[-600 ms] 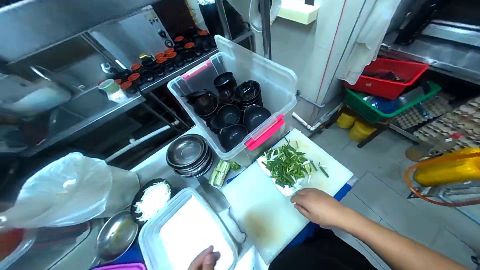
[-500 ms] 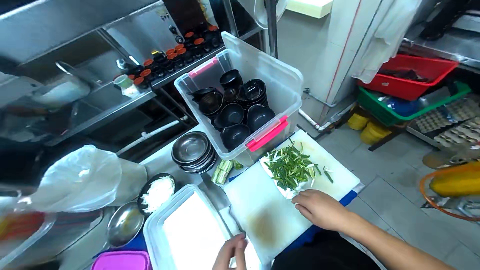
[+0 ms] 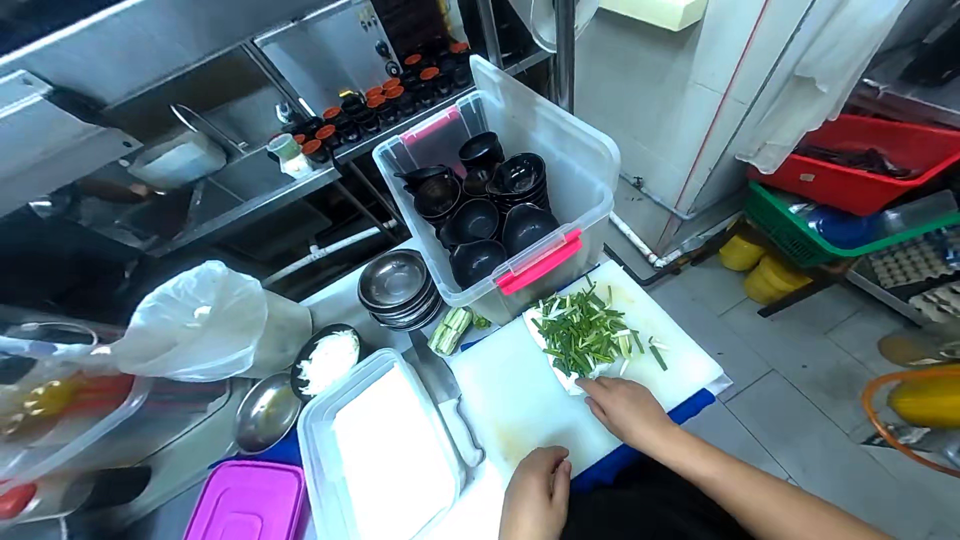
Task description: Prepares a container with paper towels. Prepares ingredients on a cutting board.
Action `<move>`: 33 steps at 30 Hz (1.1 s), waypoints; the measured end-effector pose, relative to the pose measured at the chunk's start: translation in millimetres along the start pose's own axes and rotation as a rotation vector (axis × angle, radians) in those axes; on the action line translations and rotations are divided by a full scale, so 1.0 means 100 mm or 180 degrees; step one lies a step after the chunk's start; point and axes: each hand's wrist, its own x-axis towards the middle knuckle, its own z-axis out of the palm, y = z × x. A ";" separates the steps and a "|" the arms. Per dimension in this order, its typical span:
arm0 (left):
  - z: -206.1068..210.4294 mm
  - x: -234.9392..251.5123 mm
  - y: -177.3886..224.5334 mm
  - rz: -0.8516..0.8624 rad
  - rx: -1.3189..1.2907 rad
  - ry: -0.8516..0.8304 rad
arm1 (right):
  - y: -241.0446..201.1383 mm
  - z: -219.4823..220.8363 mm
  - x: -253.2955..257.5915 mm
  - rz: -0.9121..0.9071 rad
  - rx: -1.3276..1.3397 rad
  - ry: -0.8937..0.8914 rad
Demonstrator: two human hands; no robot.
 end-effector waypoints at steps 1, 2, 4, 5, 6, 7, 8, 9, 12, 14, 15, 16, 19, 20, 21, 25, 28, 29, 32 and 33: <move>-0.02 -0.04 -0.04 -0.0010 -0.0050 -0.0027 | 0.01 0.04 0.01 0.0057 -0.0029 0.0075; -0.05 -0.08 -0.07 -0.0023 -0.0091 -0.0044 | 0.00 0.07 0.01 0.0130 -0.0041 0.0124; -0.14 -0.14 -0.14 -0.0040 -0.0090 -0.0042 | -0.07 0.11 -0.01 0.0247 -0.0012 0.0189; -0.18 -0.16 -0.18 -0.0035 -0.0076 -0.0021 | -0.10 0.14 -0.02 0.0242 0.0038 0.0258; -0.21 -0.19 -0.21 -0.0044 -0.0071 -0.0013 | -0.14 0.18 -0.05 0.0205 0.0113 0.0360; -0.23 -0.21 -0.25 -0.0076 -0.0084 -0.0025 | -0.18 0.23 -0.08 0.0160 0.0222 0.0472; -0.26 -0.24 -0.27 -0.0121 -0.0121 -0.0049 | -0.22 0.27 -0.11 0.0131 0.0368 0.0531; -0.28 -0.25 -0.30 -0.0157 -0.0187 -0.0070 | -0.27 0.31 -0.14 0.0120 0.0505 0.0554; -0.29 -0.24 -0.39 -0.0242 -0.0405 -0.0140 | -0.37 0.40 -0.16 0.0188 0.0752 0.0238; -0.27 -0.19 -0.42 -0.0266 -0.0520 -0.0217 | -0.42 0.43 -0.19 0.0234 0.0809 0.0030; -0.27 -0.16 -0.42 -0.0265 -0.0587 -0.0260 | -0.44 0.42 -0.20 0.0266 0.0851 -0.0063; -0.26 -0.13 -0.42 -0.0261 -0.0658 -0.0298 | -0.46 0.40 -0.22 0.0304 0.0903 -0.0134; -0.30 -0.03 -0.36 -0.0165 -0.0757 -0.0374 | -0.48 0.32 -0.25 0.0314 0.0952 0.0009; -0.33 0.00 -0.33 -0.0152 -0.0767 -0.0430 | -0.47 0.29 -0.26 0.0271 0.0960 0.0150; -0.37 0.03 -0.29 -0.0152 -0.0794 -0.0472 | -0.46 0.26 -0.25 0.0204 0.0976 0.0295; -0.52 0.06 -0.23 -0.0174 -0.1111 -0.0464 | -0.41 0.18 -0.17 -0.0032 0.1035 0.0708; -0.62 0.08 -0.24 -0.0313 -0.1465 -0.0400 | -0.43 0.12 -0.06 -0.0181 0.1012 0.0762; -0.65 0.10 -0.26 -0.0351 -0.1561 -0.0368 | -0.44 0.12 -0.03 -0.0270 0.0981 0.0785; -0.77 0.19 -0.33 -0.0354 -0.1697 -0.0130 | -0.48 0.12 0.06 -0.0573 0.0900 0.0807; -0.83 0.24 -0.34 -0.0370 -0.1690 -0.0038 | -0.50 0.12 0.08 -0.0656 0.0882 0.0784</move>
